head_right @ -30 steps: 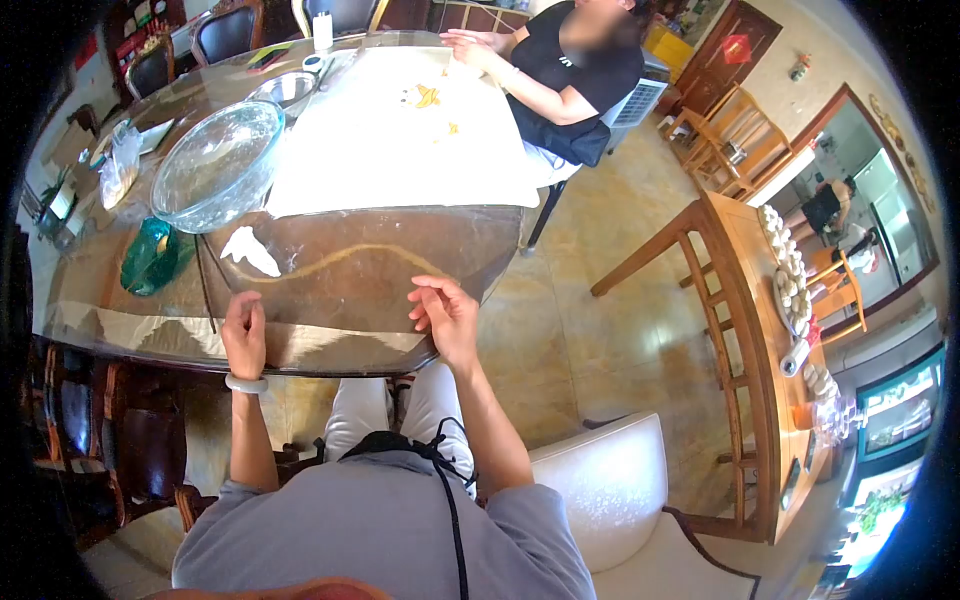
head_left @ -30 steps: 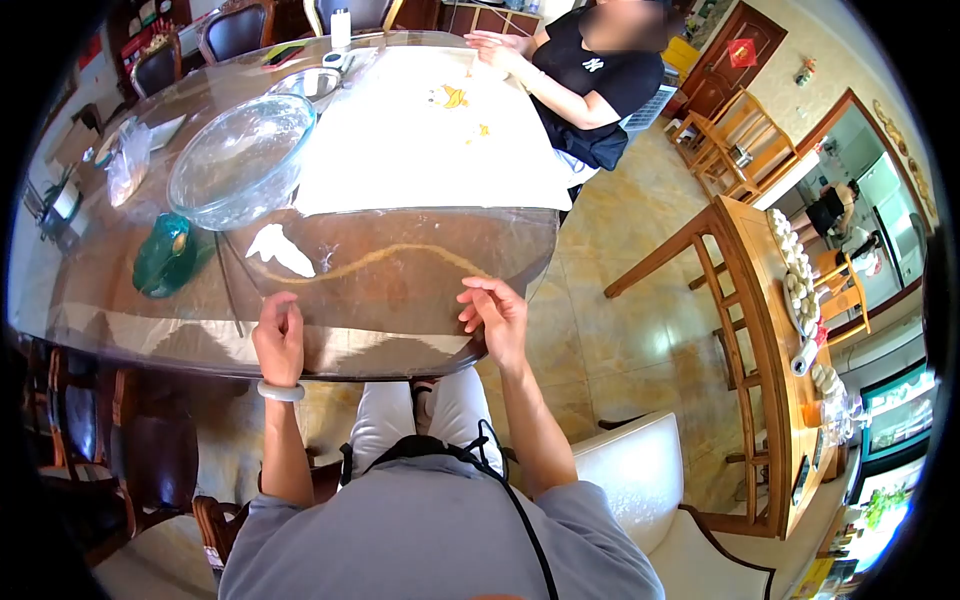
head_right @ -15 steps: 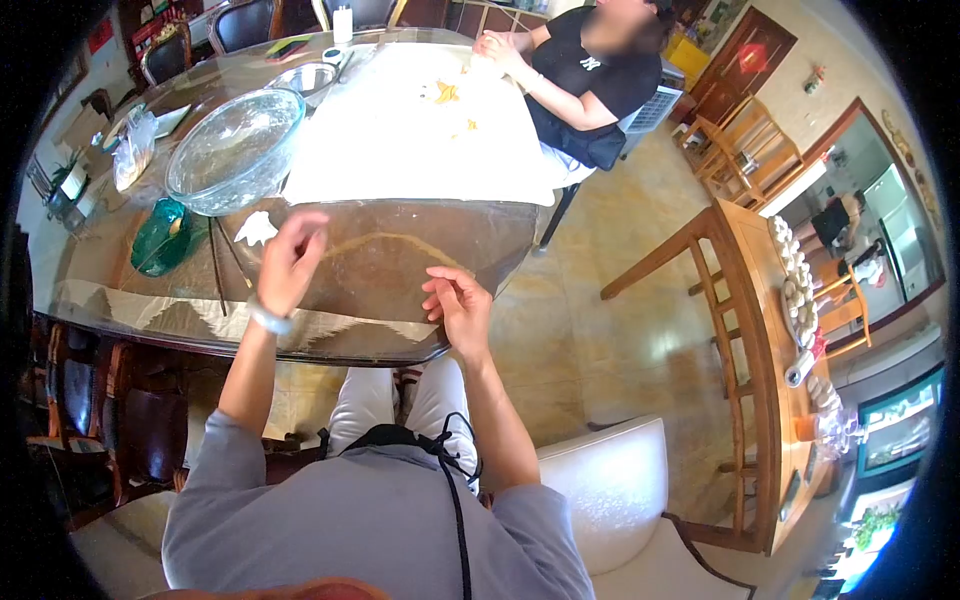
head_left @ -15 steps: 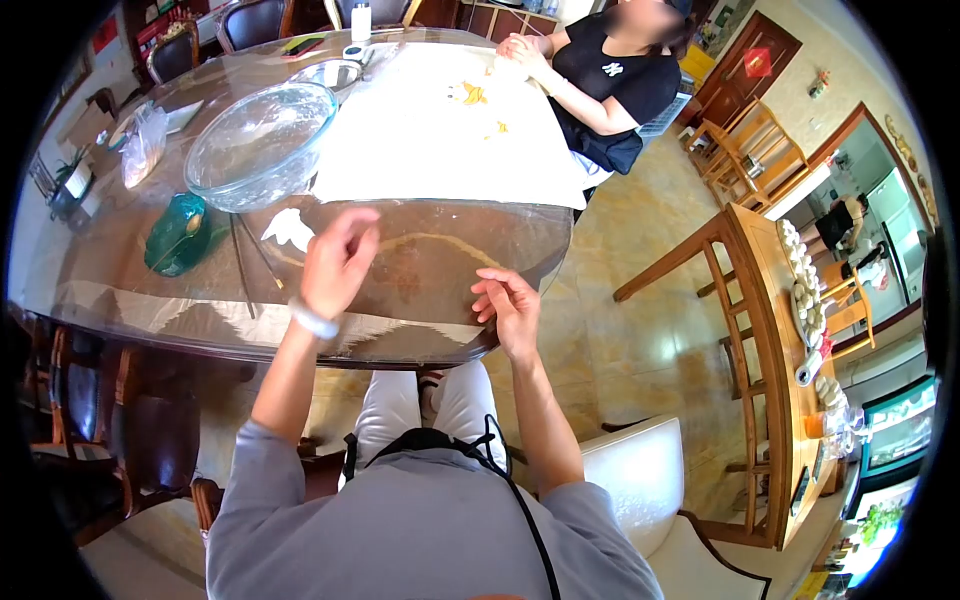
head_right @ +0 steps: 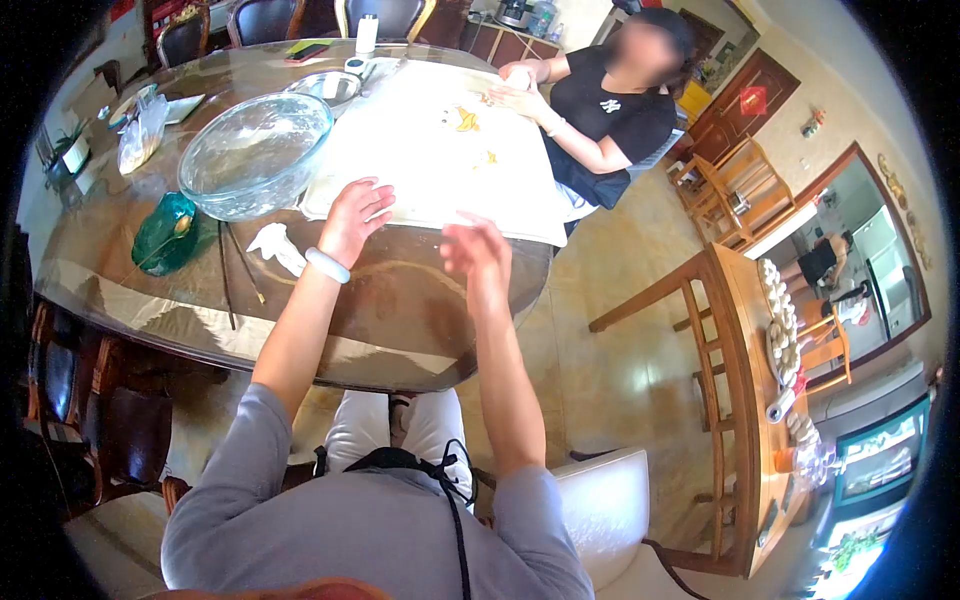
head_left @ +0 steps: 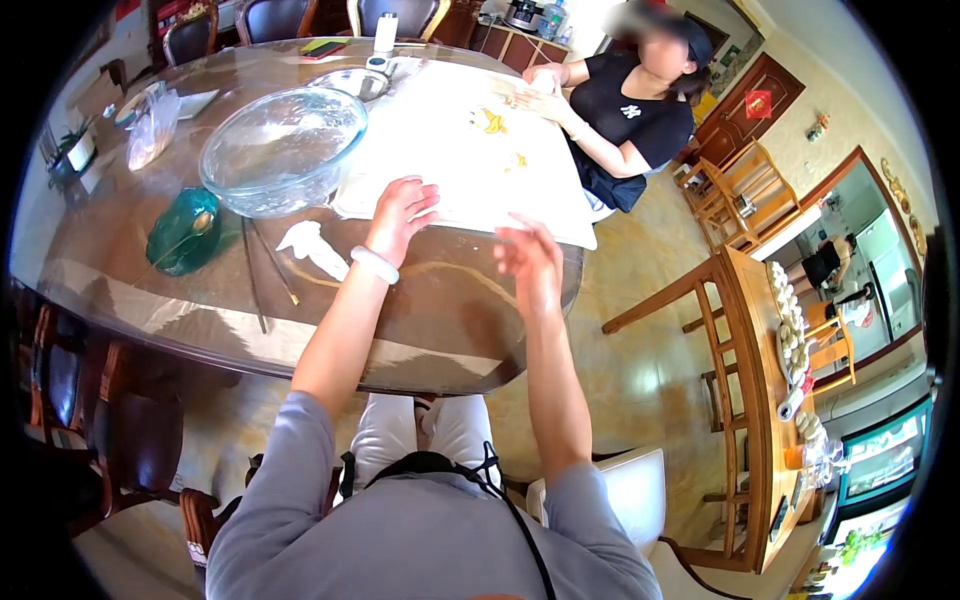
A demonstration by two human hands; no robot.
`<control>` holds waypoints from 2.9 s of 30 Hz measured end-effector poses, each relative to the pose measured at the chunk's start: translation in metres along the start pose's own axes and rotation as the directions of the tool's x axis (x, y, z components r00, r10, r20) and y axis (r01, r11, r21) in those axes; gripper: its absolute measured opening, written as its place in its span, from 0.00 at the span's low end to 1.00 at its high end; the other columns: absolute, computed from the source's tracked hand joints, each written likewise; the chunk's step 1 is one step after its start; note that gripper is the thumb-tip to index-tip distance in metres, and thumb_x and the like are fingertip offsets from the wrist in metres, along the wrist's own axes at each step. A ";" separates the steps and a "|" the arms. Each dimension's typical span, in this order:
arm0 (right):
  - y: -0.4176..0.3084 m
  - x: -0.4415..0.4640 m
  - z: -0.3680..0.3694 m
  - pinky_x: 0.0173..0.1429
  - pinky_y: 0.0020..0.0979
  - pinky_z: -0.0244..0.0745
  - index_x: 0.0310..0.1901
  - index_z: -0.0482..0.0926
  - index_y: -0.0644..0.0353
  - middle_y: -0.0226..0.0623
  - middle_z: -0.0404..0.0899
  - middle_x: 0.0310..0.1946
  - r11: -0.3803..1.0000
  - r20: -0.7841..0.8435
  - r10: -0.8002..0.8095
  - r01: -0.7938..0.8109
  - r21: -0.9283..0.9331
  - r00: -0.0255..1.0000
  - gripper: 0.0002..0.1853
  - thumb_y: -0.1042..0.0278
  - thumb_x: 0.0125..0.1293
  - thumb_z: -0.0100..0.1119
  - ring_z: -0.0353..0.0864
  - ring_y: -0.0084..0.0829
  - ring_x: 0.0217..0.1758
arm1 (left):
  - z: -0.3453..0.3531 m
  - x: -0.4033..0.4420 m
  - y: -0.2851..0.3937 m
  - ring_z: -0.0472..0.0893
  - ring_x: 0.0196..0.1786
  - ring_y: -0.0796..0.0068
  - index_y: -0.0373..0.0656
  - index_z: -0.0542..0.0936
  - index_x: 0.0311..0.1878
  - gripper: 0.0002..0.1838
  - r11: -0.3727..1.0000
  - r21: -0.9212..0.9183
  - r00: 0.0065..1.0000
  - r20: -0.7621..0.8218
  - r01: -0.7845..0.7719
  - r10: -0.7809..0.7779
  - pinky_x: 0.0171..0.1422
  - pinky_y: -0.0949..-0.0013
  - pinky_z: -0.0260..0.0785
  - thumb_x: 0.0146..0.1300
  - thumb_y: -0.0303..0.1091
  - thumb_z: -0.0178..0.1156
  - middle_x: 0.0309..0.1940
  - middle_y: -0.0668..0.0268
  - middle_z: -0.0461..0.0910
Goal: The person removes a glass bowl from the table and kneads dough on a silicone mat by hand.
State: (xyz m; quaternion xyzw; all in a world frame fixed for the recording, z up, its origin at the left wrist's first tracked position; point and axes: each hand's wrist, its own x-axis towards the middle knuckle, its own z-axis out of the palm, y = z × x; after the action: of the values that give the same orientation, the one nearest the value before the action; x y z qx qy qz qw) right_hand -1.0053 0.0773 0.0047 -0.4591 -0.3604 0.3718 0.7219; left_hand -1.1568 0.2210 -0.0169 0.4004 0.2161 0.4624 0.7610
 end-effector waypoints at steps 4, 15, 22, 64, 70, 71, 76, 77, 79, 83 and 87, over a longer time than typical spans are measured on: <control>0.013 0.073 0.023 0.39 0.24 0.72 0.55 0.70 0.59 0.43 0.77 0.44 0.973 -0.081 0.011 0.008 0.229 0.997 0.19 0.66 0.61 0.55 0.77 0.27 0.38 | -0.009 -0.002 -0.007 0.74 0.55 0.66 0.45 0.69 0.53 0.19 0.997 -0.044 0.998 -0.009 0.063 -0.063 0.58 0.63 0.67 0.64 0.44 0.52 0.51 0.57 0.76; 0.024 0.084 0.030 0.41 0.21 0.70 0.57 0.69 0.59 0.37 0.76 0.46 0.969 -0.074 0.064 -0.044 0.245 0.995 0.22 0.65 0.62 0.53 0.75 0.22 0.39 | -0.004 -0.005 0.001 0.74 0.55 0.68 0.44 0.69 0.52 0.18 0.987 -0.109 0.993 -0.021 0.114 -0.117 0.57 0.63 0.67 0.63 0.43 0.52 0.51 0.59 0.76; 0.030 0.079 0.036 0.38 0.21 0.69 0.54 0.71 0.61 0.37 0.78 0.42 0.962 -0.002 0.114 -0.110 0.250 0.993 0.21 0.63 0.60 0.54 0.75 0.22 0.36 | -0.010 -0.002 -0.006 0.75 0.54 0.67 0.44 0.70 0.51 0.18 0.991 -0.085 0.994 -0.024 0.101 -0.103 0.56 0.64 0.67 0.63 0.43 0.53 0.50 0.59 0.76; 0.034 0.074 0.048 0.35 0.20 0.71 0.47 0.76 0.61 0.34 0.81 0.33 0.936 0.205 0.199 -0.248 0.249 0.958 0.13 0.69 0.63 0.51 0.76 0.18 0.30 | -0.009 -0.007 -0.002 0.76 0.50 0.71 0.42 0.71 0.53 0.19 0.993 0.021 0.992 -0.051 0.114 -0.112 0.53 0.68 0.68 0.64 0.43 0.53 0.50 0.63 0.76; 0.034 0.075 0.045 0.34 0.20 0.71 0.46 0.77 0.58 0.32 0.81 0.32 0.936 0.187 0.205 -0.248 0.248 0.961 0.11 0.68 0.63 0.52 0.76 0.18 0.29 | -0.011 -0.005 -0.005 0.76 0.48 0.71 0.41 0.69 0.55 0.22 0.994 0.016 0.993 -0.039 0.113 -0.112 0.51 0.68 0.69 0.63 0.43 0.54 0.49 0.62 0.75; 0.033 0.074 0.046 0.34 0.20 0.71 0.46 0.77 0.58 0.32 0.81 0.32 0.937 0.185 0.204 -0.246 0.247 0.961 0.11 0.68 0.63 0.51 0.76 0.18 0.29 | -0.008 -0.004 -0.005 0.76 0.48 0.72 0.41 0.69 0.56 0.22 0.993 0.017 0.992 -0.031 0.119 -0.119 0.51 0.68 0.69 0.63 0.43 0.53 0.49 0.62 0.75; 0.035 0.074 0.046 0.35 0.20 0.70 0.48 0.76 0.60 0.33 0.81 0.34 0.932 0.201 0.209 -0.257 0.255 0.957 0.13 0.67 0.63 0.52 0.76 0.18 0.31 | -0.013 -0.006 -0.003 0.75 0.48 0.72 0.41 0.70 0.55 0.21 0.992 0.012 0.991 -0.029 0.128 -0.128 0.51 0.69 0.68 0.63 0.43 0.53 0.49 0.63 0.75; 0.036 0.074 0.046 0.35 0.20 0.71 0.48 0.76 0.60 0.34 0.81 0.34 0.934 0.200 0.210 -0.257 0.249 0.957 0.13 0.68 0.63 0.52 0.76 0.18 0.31 | -0.011 -0.007 -0.003 0.75 0.48 0.72 0.41 0.70 0.55 0.21 0.992 0.010 0.992 -0.029 0.126 -0.126 0.51 0.70 0.68 0.63 0.42 0.53 0.49 0.64 0.76; 0.035 0.075 0.046 0.35 0.20 0.71 0.48 0.76 0.60 0.34 0.81 0.34 0.938 0.194 0.212 -0.255 0.236 0.958 0.13 0.68 0.63 0.52 0.76 0.19 0.30 | -0.011 -0.006 -0.003 0.75 0.48 0.72 0.41 0.70 0.55 0.21 0.992 0.015 0.991 -0.044 0.126 -0.125 0.51 0.69 0.68 0.63 0.42 0.53 0.49 0.64 0.76; 0.035 0.078 0.041 0.35 0.21 0.70 0.47 0.77 0.58 0.33 0.81 0.33 0.940 0.161 0.216 -0.250 0.233 0.963 0.12 0.68 0.64 0.51 0.76 0.18 0.30 | -0.011 -0.006 -0.002 0.75 0.49 0.72 0.41 0.71 0.54 0.20 0.992 0.021 0.991 -0.050 0.124 -0.123 0.51 0.69 0.68 0.63 0.42 0.53 0.49 0.64 0.76; 0.034 0.082 0.033 0.37 0.22 0.69 0.48 0.75 0.61 0.35 0.80 0.34 0.944 0.099 0.201 -0.220 0.246 0.974 0.15 0.65 0.62 0.53 0.74 0.21 0.32 | -0.011 -0.006 -0.001 0.76 0.49 0.72 0.43 0.72 0.53 0.19 0.992 0.019 0.990 -0.055 0.128 -0.126 0.51 0.69 0.68 0.63 0.42 0.53 0.49 0.64 0.77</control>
State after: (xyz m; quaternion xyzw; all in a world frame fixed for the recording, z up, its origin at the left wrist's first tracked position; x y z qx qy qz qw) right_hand -1.0024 0.1714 -0.0018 -0.3843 -0.2842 0.5066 0.7176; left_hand -1.1667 0.2196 -0.0245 0.3817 0.2669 0.4212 0.7782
